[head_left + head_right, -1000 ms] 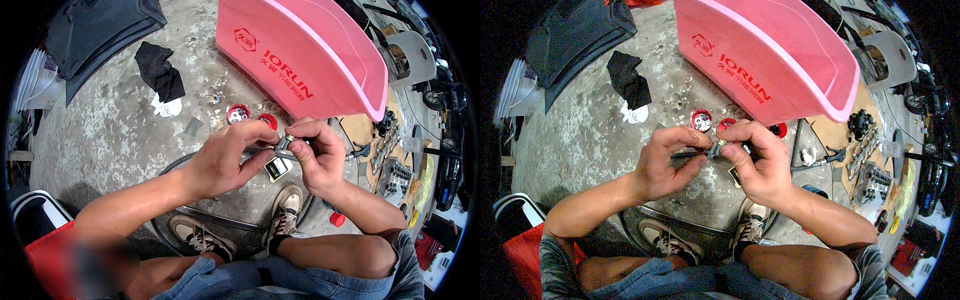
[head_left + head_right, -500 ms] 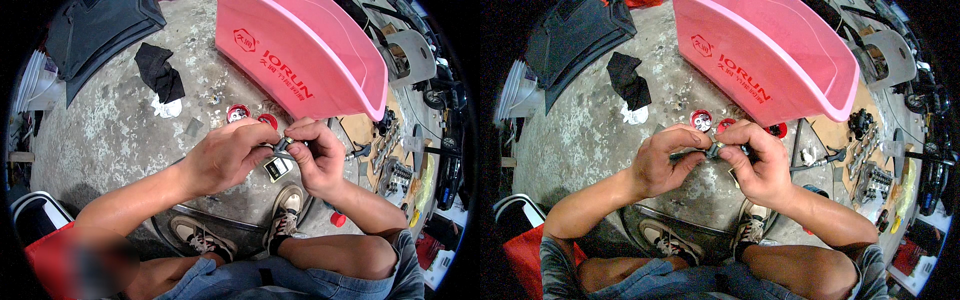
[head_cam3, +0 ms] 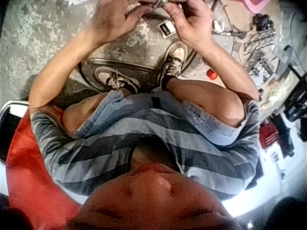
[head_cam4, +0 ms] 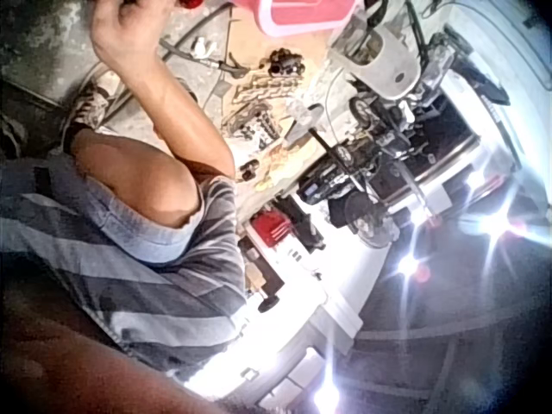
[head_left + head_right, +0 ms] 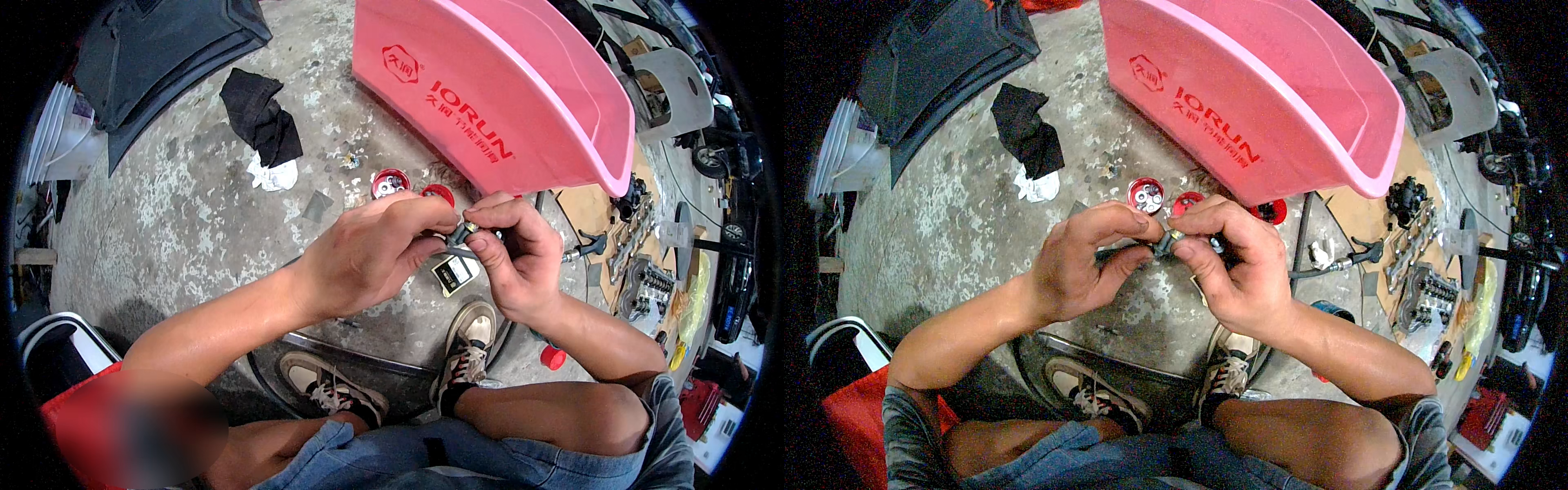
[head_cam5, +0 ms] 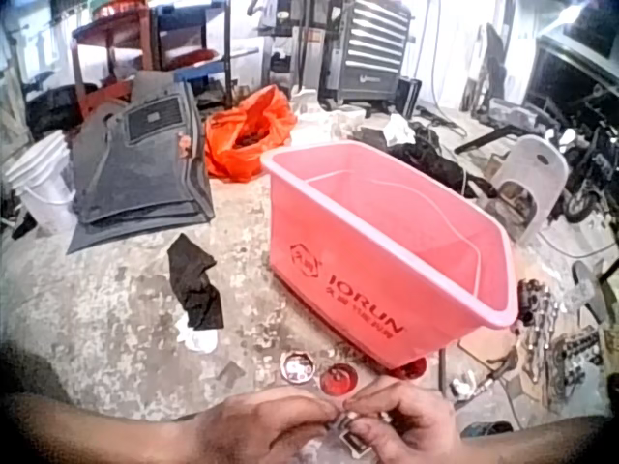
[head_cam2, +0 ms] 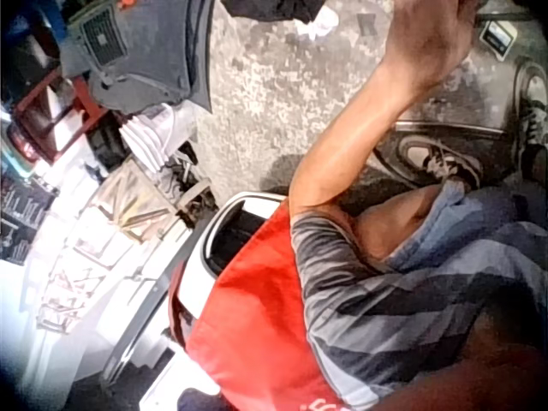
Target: The person works on a car engine using a wrench, sorts bolts and washers by hand, and installs engine components and attaches connectors to the engine.
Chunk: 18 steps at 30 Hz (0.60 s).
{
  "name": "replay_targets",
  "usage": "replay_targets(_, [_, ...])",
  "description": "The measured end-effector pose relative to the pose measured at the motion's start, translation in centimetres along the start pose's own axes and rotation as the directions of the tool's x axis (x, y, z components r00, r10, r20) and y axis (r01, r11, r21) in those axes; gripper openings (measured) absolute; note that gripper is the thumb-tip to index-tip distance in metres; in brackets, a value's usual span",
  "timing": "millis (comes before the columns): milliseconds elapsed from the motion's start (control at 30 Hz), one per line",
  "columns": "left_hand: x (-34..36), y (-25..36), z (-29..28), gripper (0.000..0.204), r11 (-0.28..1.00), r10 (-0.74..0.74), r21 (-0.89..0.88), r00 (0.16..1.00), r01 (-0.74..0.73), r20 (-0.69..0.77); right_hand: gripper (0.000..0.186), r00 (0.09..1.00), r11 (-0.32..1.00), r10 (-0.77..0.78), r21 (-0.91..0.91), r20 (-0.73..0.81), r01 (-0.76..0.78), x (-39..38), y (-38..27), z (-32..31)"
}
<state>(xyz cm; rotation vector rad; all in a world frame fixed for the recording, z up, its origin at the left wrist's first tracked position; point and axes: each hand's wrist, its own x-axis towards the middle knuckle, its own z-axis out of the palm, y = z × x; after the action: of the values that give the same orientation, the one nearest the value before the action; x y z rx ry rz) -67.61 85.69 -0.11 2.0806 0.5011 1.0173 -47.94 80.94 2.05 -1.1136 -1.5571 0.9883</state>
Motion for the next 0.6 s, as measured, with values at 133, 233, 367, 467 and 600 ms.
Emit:
replay_targets(133, [-0.02,0.19,-0.10,0.042,1.000,-0.013,-0.005,1.000,0.013,0.005,0.011,1.000,1.000,0.017,0.004,0.010,-0.017,-0.05,0.11,-0.08])
replay_targets(233, [0.04,0.14,-0.12,0.043,0.999,-0.048,0.002,0.997,0.048,0.055,0.010,0.999,0.999,0.034,-0.008,0.004,-0.034,-0.08,0.12,-0.07])
replay_targets(367, [-0.08,0.17,-0.05,0.050,1.000,0.007,0.027,1.000,-0.008,0.022,0.013,0.998,0.999,0.053,0.008,0.044,-0.054,-0.11,0.13,-0.09])
replay_targets(467, [-0.15,0.18,-0.17,0.054,0.999,0.016,0.028,1.000,-0.017,0.017,0.015,0.993,0.993,0.104,0.043,0.061,-0.107,-0.12,0.08,-0.03])
replay_targets(600, [-0.26,0.05,-0.09,0.057,0.998,0.018,0.057,1.000,-0.018,0.004,0.017,0.980,0.980,0.176,0.077,0.089,-0.183,-0.20,0.17,-0.16])
